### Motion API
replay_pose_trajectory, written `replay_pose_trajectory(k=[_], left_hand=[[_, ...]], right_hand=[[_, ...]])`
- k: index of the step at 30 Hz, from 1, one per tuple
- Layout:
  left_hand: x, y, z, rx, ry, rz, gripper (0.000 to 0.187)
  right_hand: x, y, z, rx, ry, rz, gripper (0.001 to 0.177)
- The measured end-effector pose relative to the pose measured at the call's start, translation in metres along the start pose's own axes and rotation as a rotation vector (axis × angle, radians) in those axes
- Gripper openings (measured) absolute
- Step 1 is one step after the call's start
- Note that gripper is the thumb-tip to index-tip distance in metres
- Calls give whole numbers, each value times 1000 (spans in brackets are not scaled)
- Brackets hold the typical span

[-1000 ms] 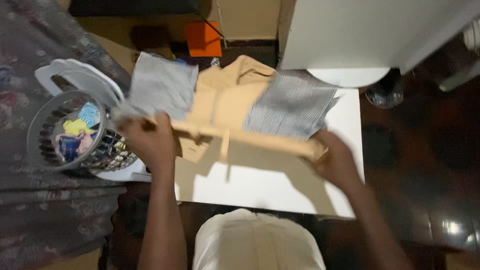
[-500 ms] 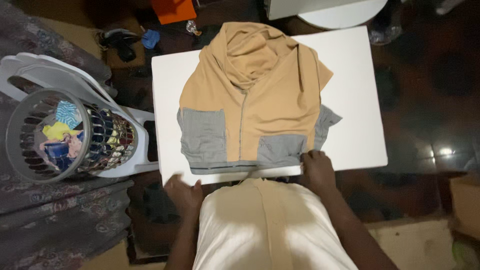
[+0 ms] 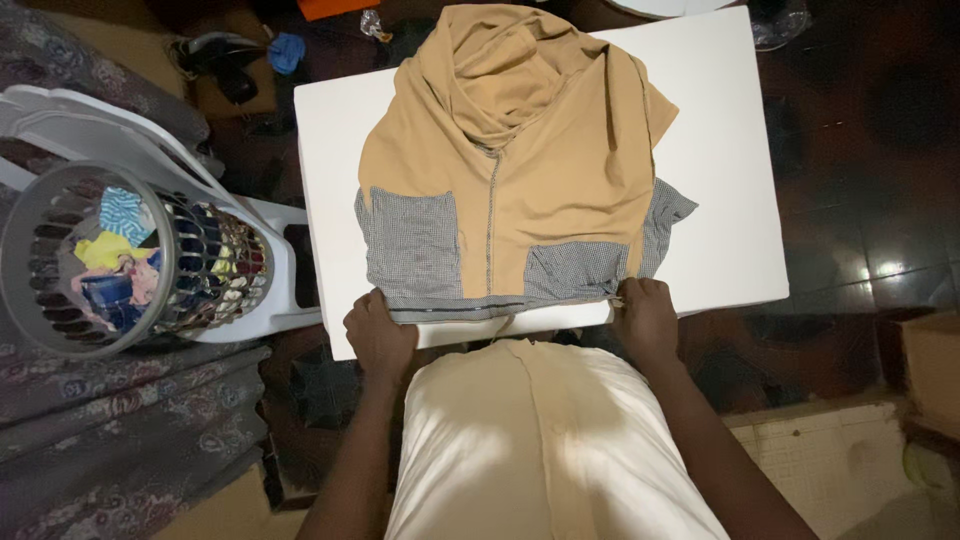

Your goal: The person takes a pair of tan trousers from a laundry basket and folds them on a white table.

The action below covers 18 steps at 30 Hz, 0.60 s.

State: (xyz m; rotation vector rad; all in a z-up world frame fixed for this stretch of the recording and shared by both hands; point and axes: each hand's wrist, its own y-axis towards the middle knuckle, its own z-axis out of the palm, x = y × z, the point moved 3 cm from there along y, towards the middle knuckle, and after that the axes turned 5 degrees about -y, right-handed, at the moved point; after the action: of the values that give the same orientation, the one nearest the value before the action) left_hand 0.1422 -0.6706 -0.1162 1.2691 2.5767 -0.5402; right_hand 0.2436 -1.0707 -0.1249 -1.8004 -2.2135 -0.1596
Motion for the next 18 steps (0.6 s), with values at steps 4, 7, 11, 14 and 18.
replay_pose_trajectory(k=[4, 7, 11, 14, 18], left_hand=[[-15, 4, -29, -11, -312, -284, 60], [-58, 24, -98, -204, -491, -132, 58], [-130, 73, -183, -331, -475, 227, 14], [-168, 98, -258, -679, -692, 796, 24], [-166, 105, -323, -917, -531, 842, 39]], right_hand=[[-3, 5, -17, 34, -30, 90, 27], [-11, 49, -65, -65, -62, 272, 38], [-18, 142, -179, -394, 238, 556, 58], [-7, 196, -274, -653, 98, 299, 52], [-4, 228, -315, -686, -111, 125, 46]])
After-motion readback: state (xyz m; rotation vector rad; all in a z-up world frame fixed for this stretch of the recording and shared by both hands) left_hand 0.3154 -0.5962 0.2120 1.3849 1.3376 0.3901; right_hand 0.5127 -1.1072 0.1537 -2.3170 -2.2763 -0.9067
